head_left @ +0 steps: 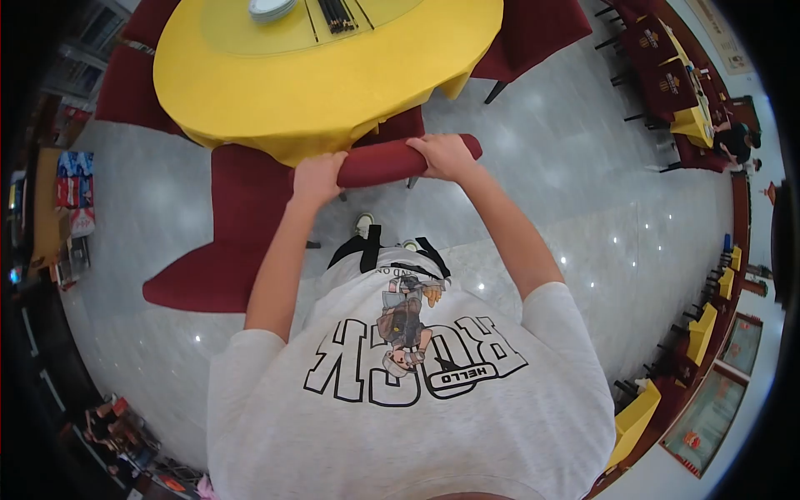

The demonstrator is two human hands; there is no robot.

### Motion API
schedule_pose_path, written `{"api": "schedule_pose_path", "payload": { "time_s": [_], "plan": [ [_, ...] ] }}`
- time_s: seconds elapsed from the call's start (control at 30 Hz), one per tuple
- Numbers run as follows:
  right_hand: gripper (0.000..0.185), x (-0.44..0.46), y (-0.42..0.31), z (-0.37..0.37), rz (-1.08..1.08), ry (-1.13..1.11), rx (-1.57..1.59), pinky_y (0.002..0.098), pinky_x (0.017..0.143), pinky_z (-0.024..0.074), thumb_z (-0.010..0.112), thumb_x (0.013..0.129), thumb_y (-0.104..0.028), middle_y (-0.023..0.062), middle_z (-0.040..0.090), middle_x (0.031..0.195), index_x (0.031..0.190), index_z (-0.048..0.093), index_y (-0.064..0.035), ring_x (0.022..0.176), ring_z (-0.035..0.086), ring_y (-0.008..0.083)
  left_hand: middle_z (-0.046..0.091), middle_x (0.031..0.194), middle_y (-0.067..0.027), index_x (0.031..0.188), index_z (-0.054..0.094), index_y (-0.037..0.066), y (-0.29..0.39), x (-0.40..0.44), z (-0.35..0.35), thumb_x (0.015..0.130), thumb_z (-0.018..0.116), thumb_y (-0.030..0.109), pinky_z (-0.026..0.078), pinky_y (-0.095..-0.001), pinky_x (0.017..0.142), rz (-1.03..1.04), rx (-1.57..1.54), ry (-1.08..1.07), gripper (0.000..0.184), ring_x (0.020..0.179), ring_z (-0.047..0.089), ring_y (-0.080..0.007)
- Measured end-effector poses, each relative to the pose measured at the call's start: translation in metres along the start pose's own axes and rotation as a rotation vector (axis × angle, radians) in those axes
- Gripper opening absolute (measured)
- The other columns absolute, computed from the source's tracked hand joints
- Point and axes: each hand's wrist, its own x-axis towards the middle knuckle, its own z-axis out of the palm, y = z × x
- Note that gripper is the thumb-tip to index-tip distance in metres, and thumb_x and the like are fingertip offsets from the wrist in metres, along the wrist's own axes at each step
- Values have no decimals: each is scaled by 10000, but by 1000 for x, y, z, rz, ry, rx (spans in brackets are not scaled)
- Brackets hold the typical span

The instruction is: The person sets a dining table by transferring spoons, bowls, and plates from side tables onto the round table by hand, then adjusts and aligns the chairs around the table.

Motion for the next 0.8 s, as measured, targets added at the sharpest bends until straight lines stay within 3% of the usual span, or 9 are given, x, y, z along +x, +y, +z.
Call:
{"api": "schedule_pose_path", "payload": {
  "time_s": [0.07,0.17,0.33,0.57,0.63,0.8],
  "plan": [
    [494,2,-1,5,48,-75,-52,425,763,540,762,709,-302,107,705,935,1168,635,-173,884,684,303,696,1011,-111,1175,641,170,-1,-1,1,639,831,260,524,-435,812,-45,-15,-45,576,954,665,-311],
    [457,0,-12,-8,56,-121,-70,431,726,544,760,708,-290,109,708,895,1137,654,-174,842,688,304,705,1011,-104,1168,649,201,-5,-1,2,637,828,278,528,-436,812,-47,28,-79,566,956,670,-306],
    [303,-20,-27,6,-18,-5,-3,424,699,537,762,676,-278,97,701,786,949,700,-163,792,688,299,708,986,-108,1172,667,234,5,-28,-4,653,816,255,531,-437,809,-102,48,-127,540,940,669,-311],
    [254,-66,-62,15,-44,-35,-7,408,683,535,738,692,-254,89,702,784,926,696,-163,778,693,274,709,978,-102,1174,666,215,39,-99,2,641,824,277,530,-435,797,-99,55,-111,560,917,672,-309],
    [351,-76,-72,25,-76,-5,15,422,676,532,780,660,-292,90,704,790,978,693,-170,769,691,279,710,971,-104,1168,667,210,44,-115,4,639,822,265,531,-433,789,-121,32,-107,554,906,674,-308],
    [371,-104,-95,36,-40,-23,26,415,662,529,791,641,-258,87,697,772,979,685,-150,770,686,280,712,955,-103,1170,665,209,48,-140,10,639,815,240,532,-430,782,-100,16,-125,553,888,677,-310]
  ]
}}
